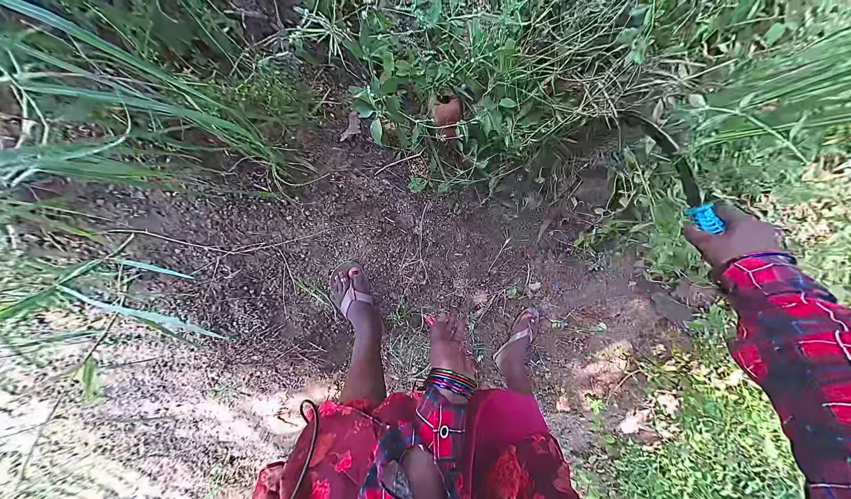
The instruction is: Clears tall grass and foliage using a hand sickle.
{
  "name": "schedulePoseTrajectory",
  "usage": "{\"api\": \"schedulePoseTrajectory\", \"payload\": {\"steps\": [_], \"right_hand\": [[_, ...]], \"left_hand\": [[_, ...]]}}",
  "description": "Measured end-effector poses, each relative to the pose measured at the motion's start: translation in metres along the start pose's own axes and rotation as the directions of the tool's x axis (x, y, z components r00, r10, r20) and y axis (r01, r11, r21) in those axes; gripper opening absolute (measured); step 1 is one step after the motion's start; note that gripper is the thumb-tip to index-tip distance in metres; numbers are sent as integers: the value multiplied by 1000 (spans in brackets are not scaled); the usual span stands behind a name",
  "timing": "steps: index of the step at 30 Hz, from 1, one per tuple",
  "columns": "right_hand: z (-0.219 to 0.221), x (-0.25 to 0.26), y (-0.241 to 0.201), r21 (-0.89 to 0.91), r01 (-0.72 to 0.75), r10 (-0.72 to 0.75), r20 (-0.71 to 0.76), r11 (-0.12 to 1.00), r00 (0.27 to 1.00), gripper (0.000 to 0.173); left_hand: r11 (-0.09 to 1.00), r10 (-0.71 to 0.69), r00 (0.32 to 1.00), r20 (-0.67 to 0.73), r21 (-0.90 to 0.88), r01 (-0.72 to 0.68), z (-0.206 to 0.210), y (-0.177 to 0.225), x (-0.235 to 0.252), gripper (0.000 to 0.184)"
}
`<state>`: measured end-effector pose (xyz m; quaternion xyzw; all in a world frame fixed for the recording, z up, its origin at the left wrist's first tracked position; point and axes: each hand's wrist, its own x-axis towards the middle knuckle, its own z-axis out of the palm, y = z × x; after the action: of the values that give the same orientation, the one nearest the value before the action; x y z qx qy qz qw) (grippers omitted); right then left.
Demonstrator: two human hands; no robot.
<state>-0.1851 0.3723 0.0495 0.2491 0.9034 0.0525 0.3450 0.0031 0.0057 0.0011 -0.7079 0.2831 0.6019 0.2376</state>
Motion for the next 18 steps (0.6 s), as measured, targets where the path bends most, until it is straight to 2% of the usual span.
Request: {"api": "schedulePoseTrajectory", "payload": {"steps": [4, 6, 7, 9, 11, 12, 13, 15, 17, 18], "right_hand": [[67, -65, -15, 80, 46, -57, 146, 996, 988, 49], [110, -97, -21, 96, 182, -201, 251, 979, 947, 49], [128, -107, -26, 98, 296, -312, 288, 950, 905, 47], [147, -114, -52, 47, 460, -423, 486, 886, 765, 47], [148, -102, -92, -31, 583, -419, 663, 812, 620, 48], [145, -88, -108, -61, 621, -422, 682, 781, 597, 46], [137, -69, -120, -101, 634, -424, 662, 767, 618, 44], [101, -18, -132, -209, 563, -384, 542, 800, 747, 42], [54, 28, -117, -205, 362, -287, 322, 909, 902, 46], [35, 42, -102, -162, 248, -215, 196, 955, 957, 46]], "left_hand": [[1000, 13, 1000, 7, -3, -13, 2, -6, 0, 58], [1000, 18, 1000, 8, 15, -18, 2, -7, 1, 59], [1000, 12, 1000, 11, 20, -12, 2, -7, 1, 60], [1000, 1, 1000, 24, 27, -2, 2, -5, 1, 61], [999, 5, 1000, 25, 33, -6, 1, -5, 1, 61], [999, 9, 1000, 21, 33, -10, 2, -5, 1, 61], [999, 13, 1000, 20, 35, -13, 2, -5, 1, 61], [999, 12, 1000, 24, 38, -13, 2, -4, 1, 60], [999, -2, 1000, 27, 44, 1, -2, -2, 2, 60], [999, -11, 1000, 27, 52, 9, -4, 0, 3, 61]]}}
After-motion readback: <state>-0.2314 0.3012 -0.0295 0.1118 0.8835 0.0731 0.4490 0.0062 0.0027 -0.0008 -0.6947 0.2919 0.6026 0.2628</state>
